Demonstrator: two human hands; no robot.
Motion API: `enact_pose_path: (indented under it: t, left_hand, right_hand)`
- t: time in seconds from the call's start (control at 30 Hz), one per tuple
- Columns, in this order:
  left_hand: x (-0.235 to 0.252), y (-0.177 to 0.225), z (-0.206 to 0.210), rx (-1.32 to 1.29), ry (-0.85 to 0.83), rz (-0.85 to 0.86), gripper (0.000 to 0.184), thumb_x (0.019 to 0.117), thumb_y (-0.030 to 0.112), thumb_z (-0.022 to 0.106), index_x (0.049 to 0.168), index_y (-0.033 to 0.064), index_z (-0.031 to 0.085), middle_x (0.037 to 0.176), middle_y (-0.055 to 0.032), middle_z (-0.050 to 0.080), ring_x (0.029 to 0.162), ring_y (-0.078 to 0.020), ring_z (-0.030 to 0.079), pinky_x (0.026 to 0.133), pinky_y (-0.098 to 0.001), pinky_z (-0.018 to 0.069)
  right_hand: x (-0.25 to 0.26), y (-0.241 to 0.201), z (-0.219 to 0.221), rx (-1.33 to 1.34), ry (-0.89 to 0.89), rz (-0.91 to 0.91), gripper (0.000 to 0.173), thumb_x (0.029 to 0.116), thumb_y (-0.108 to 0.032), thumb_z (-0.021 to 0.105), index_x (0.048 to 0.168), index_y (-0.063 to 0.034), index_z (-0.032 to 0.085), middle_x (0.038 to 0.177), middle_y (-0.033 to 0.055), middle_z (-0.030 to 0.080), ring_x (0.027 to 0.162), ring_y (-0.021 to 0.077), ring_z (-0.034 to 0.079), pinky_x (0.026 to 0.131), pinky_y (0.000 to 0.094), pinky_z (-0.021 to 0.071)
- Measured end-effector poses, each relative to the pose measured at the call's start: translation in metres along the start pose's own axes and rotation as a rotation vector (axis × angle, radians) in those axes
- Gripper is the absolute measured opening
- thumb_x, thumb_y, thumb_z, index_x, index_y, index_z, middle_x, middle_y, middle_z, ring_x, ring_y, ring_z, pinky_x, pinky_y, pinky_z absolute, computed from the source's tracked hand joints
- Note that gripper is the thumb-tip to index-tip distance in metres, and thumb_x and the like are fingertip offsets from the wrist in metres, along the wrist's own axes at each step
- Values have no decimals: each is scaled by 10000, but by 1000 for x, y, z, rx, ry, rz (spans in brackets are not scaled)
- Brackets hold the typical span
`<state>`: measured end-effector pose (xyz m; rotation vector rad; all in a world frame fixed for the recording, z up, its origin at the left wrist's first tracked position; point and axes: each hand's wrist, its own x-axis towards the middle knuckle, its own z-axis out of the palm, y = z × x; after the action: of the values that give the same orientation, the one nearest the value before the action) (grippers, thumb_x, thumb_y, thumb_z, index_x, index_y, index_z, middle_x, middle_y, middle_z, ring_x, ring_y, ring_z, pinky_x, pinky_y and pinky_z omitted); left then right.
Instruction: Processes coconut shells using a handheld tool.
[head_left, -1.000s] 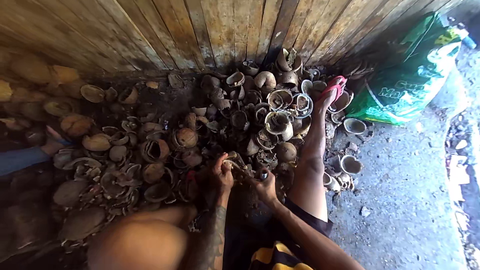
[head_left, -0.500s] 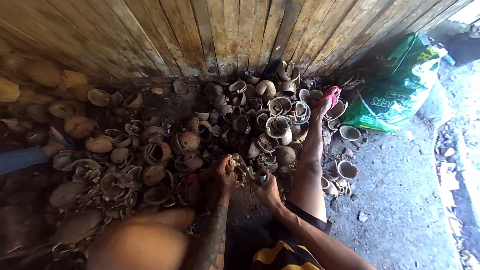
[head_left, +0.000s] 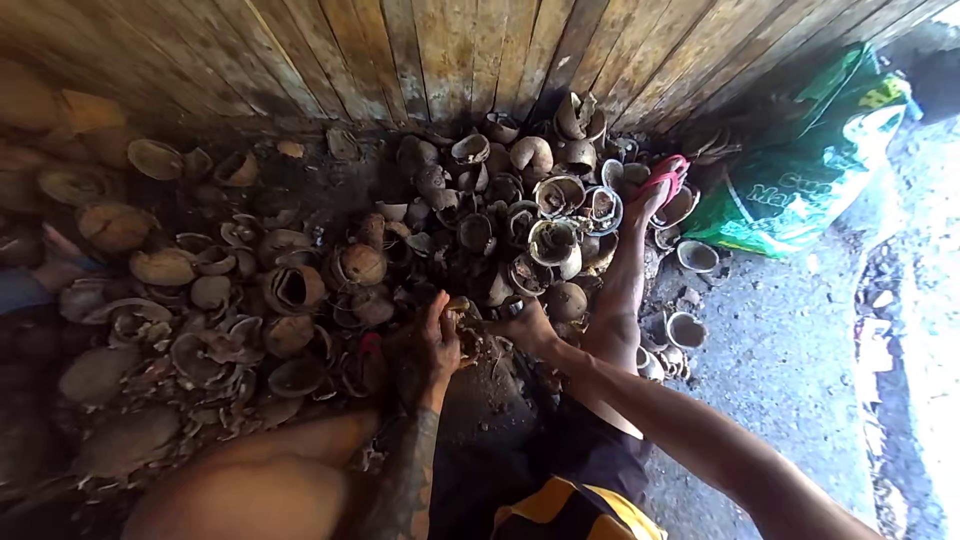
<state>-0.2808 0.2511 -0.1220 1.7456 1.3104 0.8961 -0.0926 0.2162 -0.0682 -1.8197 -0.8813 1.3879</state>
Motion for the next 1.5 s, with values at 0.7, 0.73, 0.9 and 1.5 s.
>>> enact_pose_path:
  t: [0.7, 0.73, 0.9, 1.5]
  left_hand:
    - [-16, -10, 12, 66, 135, 136, 380, 987, 61, 397, 1196, -89, 677, 1294, -238, 665, 1290, -296, 607, 1145, -399, 439]
    - [-12, -10, 10, 74, 122, 140, 375, 985, 56, 401, 1196, -76, 682, 1295, -230, 666, 1286, -295, 608, 1143, -407, 441]
    - [-5, -4, -16, -37, 32, 47, 344, 1048, 123, 463, 1257, -72, 655, 1301, -223, 662, 1267, -253, 620, 1112, -383, 477]
    - [-7, -5, 13, 135, 88, 115, 358, 1019, 116, 459, 1280, 15, 682, 1269, -145, 700, 1243, -250, 634, 1125, -422, 457]
  right_hand:
    - [-2, 84, 11, 294, 268, -352, 301, 646, -109, 891, 743, -121, 606, 669, -70, 610, 605, 18, 579, 608, 218, 530]
    - [14, 82, 3, 260, 220, -409, 307, 641, -129, 897, 748, -125, 610, 678, -78, 615, 616, 10, 582, 624, 214, 532]
    - [-31, 40, 15, 145, 224, -281, 295, 708, -154, 871, 832, -76, 616, 710, -35, 589, 632, 45, 559, 635, 252, 519]
    - [-4, 21, -12, 3, 53, -104, 379, 665, -77, 889, 912, -46, 602, 781, 29, 602, 693, 120, 580, 679, 334, 535]
